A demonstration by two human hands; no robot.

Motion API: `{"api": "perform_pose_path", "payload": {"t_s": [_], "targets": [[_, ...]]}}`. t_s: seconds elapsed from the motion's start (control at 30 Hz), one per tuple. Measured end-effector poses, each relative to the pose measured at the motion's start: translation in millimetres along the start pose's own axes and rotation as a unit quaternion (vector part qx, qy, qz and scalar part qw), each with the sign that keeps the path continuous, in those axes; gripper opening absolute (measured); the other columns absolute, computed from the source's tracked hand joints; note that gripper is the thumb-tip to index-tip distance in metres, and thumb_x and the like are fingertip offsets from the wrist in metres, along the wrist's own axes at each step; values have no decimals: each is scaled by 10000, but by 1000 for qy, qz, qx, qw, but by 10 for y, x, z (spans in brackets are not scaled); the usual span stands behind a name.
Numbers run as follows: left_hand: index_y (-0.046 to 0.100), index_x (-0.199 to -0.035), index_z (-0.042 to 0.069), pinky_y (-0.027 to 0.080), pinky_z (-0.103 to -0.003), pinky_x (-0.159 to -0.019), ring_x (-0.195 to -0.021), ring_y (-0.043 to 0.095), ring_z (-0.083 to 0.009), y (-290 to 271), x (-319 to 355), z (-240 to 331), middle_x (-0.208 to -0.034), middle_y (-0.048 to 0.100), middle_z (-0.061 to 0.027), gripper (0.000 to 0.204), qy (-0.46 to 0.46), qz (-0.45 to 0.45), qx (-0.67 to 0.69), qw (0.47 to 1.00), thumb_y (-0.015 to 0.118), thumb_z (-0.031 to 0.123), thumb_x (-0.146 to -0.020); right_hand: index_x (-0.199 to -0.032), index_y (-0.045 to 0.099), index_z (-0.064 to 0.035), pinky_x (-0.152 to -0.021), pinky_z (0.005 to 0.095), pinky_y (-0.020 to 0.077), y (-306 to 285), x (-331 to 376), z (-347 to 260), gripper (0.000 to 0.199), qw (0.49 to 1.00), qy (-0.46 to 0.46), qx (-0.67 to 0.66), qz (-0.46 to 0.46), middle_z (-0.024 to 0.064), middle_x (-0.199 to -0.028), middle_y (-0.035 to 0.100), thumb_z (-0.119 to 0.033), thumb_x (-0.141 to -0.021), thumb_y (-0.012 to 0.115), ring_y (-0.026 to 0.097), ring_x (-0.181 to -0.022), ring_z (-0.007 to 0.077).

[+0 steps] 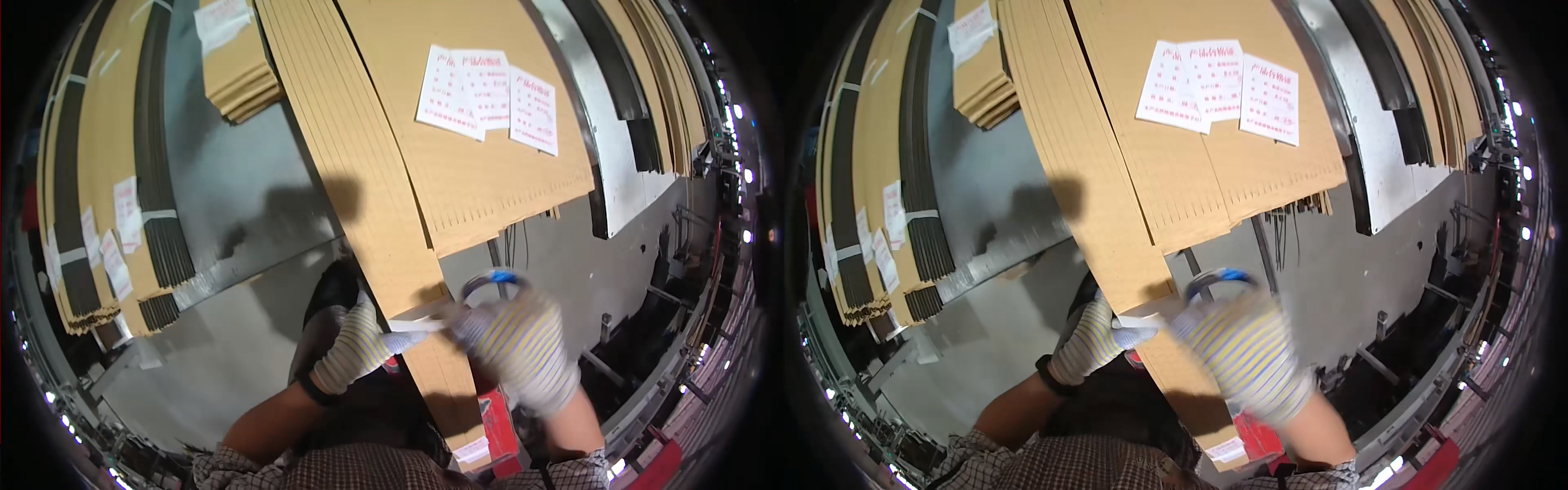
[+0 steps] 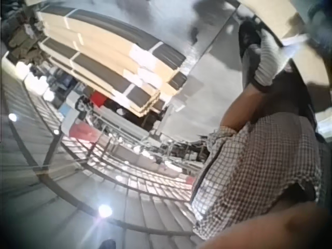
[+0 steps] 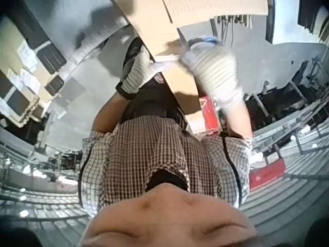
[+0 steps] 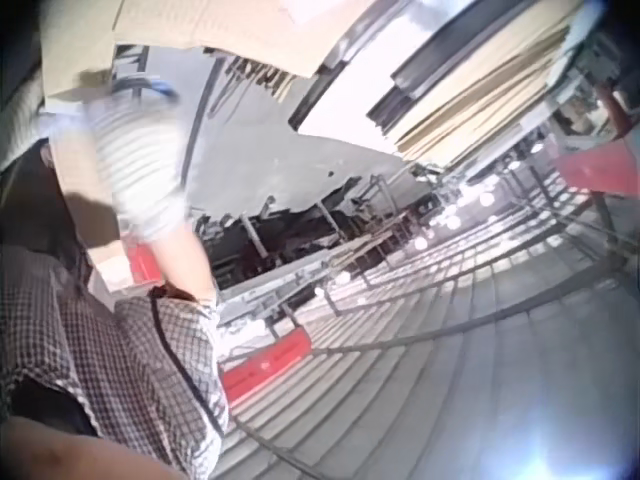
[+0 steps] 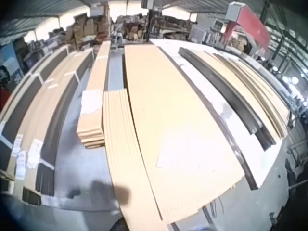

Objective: Taping labels onto bundles of wooden boards and organizing them on a table.

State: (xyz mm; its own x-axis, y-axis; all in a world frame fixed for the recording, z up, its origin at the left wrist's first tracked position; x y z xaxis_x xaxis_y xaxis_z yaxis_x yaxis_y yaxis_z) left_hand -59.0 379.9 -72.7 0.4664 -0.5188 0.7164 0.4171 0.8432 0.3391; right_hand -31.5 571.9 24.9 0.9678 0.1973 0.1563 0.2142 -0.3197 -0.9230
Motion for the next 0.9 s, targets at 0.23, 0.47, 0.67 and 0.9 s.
{"api": "perform_pose_path", "payload": {"t_s": [0.23,0.47,0.67,0.9], "targets": [[328,-1495,1,495,-314,-987,-1167,575,-175,-309,-383,-346,-1375,534,-100,569,113,-101,-100,983,601,74,-1000,-965,693,-58,-661,440,530,1665,342,1056,191,986,158,-48,-39,194,-849,701,-228,-967,608,690,-750,355],[203,-1567,-31,161,-439,-1221,-1476,258,-358,77,175,73,-1567,293,-255,856,151,-109,-284,940,680,269,-924,-1190,595,85,-896,446,509,449,127,417,772,908,132,-250,-310,283,-1126,650,-645,-984,449,641,-1032,380],[305,-1517,27,446,-335,-1061,-1290,514,-198,145,-2,21,-1401,509,-113,624,-10,-92,81,992,616,152,-990,-1080,640,64,-937,497,446,865,56,286,591,958,180,-218,-54,332,-1025,623,-510,-977,545,565,-1049,471],[352,-1445,34,449,-327,-1021,-1220,500,-194,234,127,-220,-1321,503,-115,693,103,40,68,992,749,84,-879,-1227,564,55,-877,507,502,360,268,129,493,963,213,-143,-77,304,-1087,620,-382,-999,542,618,-964,453]]}}
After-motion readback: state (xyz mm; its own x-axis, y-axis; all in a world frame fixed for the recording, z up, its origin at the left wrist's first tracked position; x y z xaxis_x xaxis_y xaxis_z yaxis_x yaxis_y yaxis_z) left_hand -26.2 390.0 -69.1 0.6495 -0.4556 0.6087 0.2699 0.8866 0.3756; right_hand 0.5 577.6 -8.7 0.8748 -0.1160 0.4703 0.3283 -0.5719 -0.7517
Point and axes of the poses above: each hand's wrist, its own x-axis away from the middle knuckle, its own y-axis out of the palm, z = x × y, the point moved 2 cm from there along -x, towards the middle knuckle
